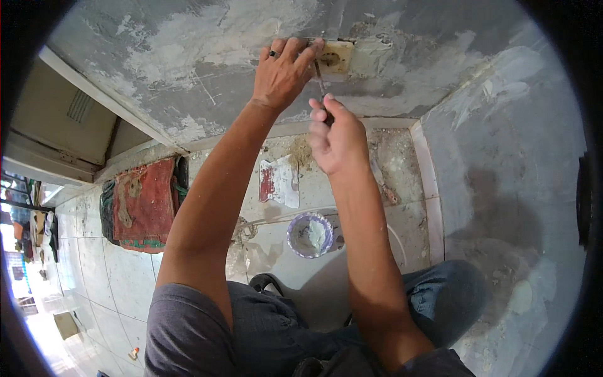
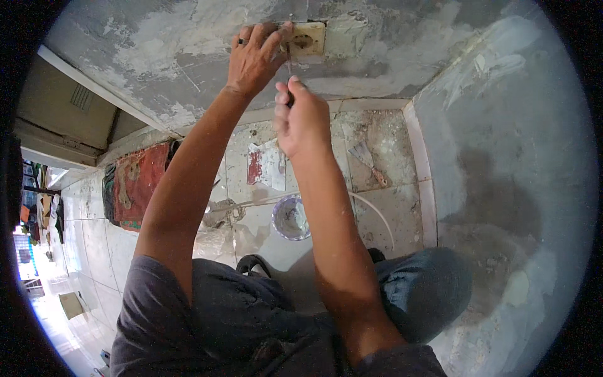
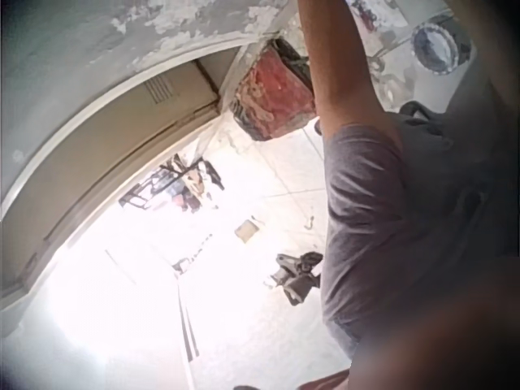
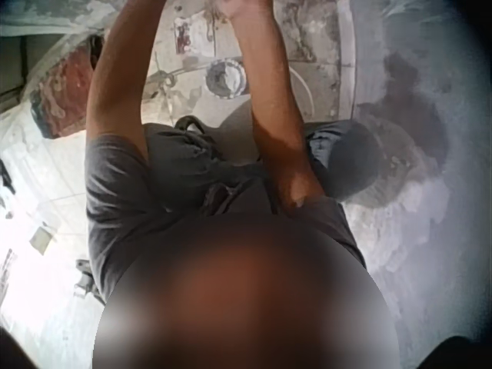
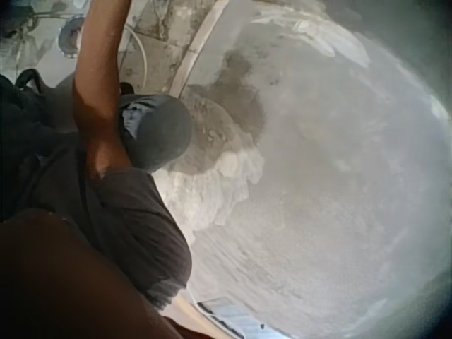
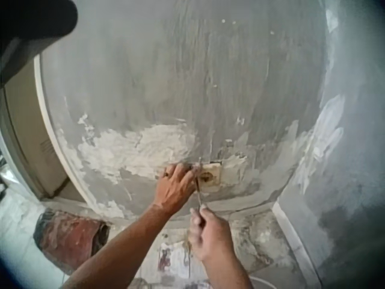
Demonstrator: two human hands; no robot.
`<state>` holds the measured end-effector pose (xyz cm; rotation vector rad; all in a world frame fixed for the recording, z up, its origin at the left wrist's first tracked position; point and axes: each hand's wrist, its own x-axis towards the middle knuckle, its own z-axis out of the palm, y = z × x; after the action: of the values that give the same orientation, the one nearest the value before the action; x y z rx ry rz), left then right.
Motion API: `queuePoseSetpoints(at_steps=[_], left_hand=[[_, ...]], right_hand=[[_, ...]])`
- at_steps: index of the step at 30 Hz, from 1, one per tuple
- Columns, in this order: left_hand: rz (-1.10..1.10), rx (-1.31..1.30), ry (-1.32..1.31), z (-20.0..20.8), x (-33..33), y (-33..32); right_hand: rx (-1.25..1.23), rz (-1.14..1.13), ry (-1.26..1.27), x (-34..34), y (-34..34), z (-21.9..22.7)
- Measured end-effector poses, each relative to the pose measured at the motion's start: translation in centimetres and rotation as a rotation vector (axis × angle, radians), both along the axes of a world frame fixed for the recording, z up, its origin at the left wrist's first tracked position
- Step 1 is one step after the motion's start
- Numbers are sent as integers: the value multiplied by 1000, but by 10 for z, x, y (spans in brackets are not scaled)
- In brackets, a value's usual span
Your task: Applying wall filler around an electrical outlet and adjusting the socket with a screwdriver.
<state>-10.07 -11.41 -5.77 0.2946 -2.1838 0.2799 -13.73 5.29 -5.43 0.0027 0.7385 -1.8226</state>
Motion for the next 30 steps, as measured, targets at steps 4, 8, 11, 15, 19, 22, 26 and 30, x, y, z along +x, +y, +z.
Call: queuePoseSetpoints(at_steps=[4, 8, 11, 15, 19, 22, 26, 30], left_hand=[[31, 8, -30, -4, 3, 1], [10, 26, -56, -2, 3, 1], [16, 39, -80, -4, 7, -1], [20, 31, -73, -6, 5, -1], [35, 23, -77, 0, -1, 5], [25, 20, -58, 0, 0, 1], [36, 20, -70, -4, 2, -1], [32, 24, -81, -2, 2, 2]], right_hand=[[-130, 5, -256, 1, -5, -1], [110, -135, 254, 10, -6, -1], [777, -519, 1616, 23, -5, 3], [841, -460, 1780, 23, -3, 11], [783, -340, 1304, 8, -5, 6], [-31, 10, -125, -12, 0, -5], [-7, -121, 27, 7, -10, 3], [679, -441, 1511, 15, -1, -2]])
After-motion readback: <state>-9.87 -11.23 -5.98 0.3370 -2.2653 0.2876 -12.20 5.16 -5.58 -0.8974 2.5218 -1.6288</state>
